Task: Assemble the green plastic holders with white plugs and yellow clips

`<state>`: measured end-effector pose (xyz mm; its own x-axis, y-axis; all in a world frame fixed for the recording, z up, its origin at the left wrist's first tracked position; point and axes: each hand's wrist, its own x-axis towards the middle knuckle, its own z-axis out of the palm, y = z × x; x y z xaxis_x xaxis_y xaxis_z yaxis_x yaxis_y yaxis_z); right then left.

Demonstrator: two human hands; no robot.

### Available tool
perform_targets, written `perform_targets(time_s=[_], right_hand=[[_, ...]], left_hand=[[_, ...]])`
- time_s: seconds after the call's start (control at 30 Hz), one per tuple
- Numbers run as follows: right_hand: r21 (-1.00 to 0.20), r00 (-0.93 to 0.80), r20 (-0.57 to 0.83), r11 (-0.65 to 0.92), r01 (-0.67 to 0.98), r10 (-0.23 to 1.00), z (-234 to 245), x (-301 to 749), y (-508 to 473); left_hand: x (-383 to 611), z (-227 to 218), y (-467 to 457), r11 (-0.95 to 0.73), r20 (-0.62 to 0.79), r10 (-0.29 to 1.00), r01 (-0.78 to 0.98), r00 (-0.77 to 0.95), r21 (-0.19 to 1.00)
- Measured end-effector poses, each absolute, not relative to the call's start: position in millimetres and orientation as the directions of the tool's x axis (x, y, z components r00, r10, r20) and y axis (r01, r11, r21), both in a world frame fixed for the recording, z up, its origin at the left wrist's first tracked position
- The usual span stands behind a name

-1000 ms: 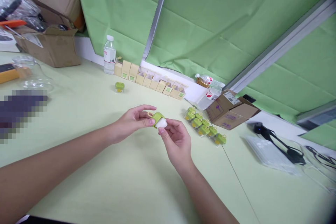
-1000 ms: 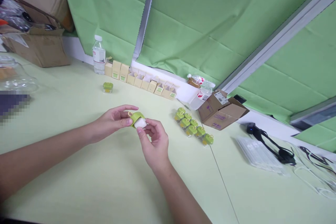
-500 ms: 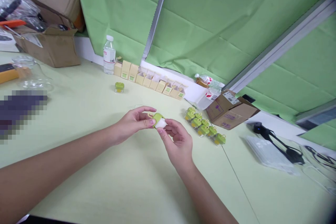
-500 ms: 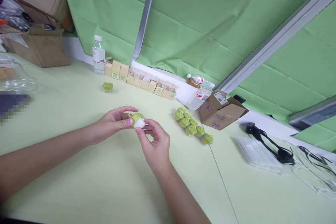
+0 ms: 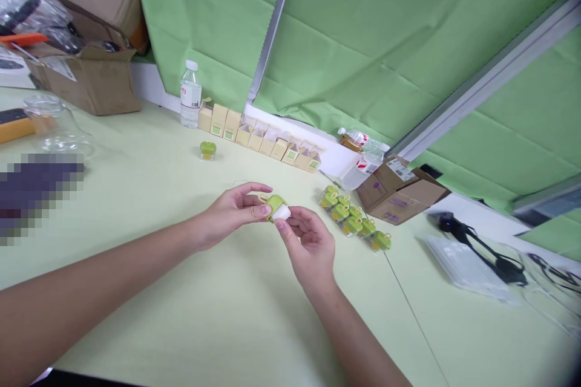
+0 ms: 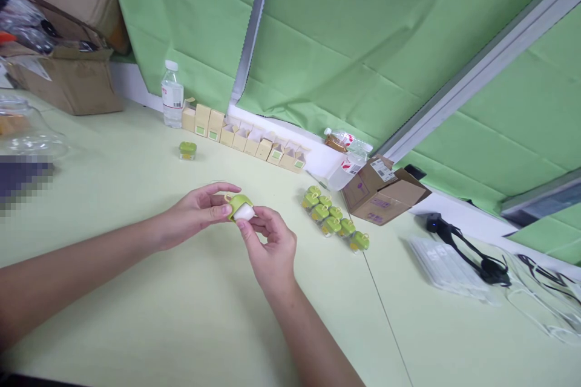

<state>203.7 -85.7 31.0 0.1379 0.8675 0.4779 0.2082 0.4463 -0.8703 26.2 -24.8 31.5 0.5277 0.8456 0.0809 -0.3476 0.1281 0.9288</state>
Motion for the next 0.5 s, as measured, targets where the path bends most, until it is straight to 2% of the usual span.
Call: perform_targets(time_s=[0.5], right_hand=[[-0.847, 0.146, 0.519, 0.484, 0.219, 0.842, 30.7, 201.9, -89.0]], left_hand=[[26.9, 31.2, -25.1, 0.135, 0.091, 0.840, -0.368, 0.536, 0.920]])
